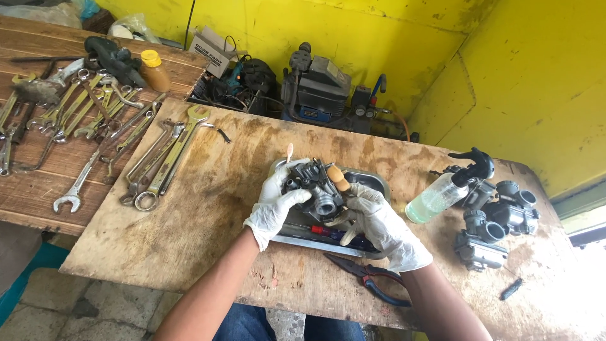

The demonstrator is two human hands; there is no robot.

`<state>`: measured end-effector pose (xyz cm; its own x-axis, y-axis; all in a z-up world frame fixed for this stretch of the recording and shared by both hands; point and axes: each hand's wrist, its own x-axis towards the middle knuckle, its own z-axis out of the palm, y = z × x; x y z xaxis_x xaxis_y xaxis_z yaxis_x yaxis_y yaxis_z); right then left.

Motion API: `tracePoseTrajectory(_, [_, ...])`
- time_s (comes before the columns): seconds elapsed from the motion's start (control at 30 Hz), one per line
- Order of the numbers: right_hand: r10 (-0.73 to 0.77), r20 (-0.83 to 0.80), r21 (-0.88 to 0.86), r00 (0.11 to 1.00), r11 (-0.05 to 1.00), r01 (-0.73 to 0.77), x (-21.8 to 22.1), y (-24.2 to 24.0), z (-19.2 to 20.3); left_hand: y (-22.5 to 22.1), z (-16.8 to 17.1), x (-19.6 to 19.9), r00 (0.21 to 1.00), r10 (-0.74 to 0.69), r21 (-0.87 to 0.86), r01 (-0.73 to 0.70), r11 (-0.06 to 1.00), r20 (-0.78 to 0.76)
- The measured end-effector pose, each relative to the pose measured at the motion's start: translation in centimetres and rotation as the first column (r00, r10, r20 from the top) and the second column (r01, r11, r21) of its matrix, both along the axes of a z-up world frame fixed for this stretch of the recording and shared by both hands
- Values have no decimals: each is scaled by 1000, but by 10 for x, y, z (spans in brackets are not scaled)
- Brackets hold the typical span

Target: The person scrubs the interior of a carburetor with a toothbrush, then rotates and wipes the component with gloved hands. The person continues to scrub and wipe different sections of the carburetor throughout the clip.

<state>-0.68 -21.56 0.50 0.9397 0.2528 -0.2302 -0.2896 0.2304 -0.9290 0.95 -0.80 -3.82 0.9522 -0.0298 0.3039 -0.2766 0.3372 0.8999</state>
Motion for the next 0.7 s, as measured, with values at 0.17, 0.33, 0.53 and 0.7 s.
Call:
tracePoseTrajectory(0.17, [32, 3, -13, 999, 999, -32, -4, 3, 11, -17, 82, -45, 961, -95, -283, 19, 959, -258])
tracePoseTrajectory(0.33, [79, 47, 1, 996, 997, -80, 2, -10, -8, -15, 75, -32, 974, -40, -372, -47, 927, -224])
tracePoseTrajectory(0.53, [74, 104, -73, 992, 995, -66, -1, -18, -2, -22, 100, -41, 962, -56, -452, -73, 889, -266])
tracePoseTrajectory(0.7, [37, 78, -104, 996, 994, -29, -6, -16, 5, -19, 98, -36, 952, -40, -423, -97, 901, -304])
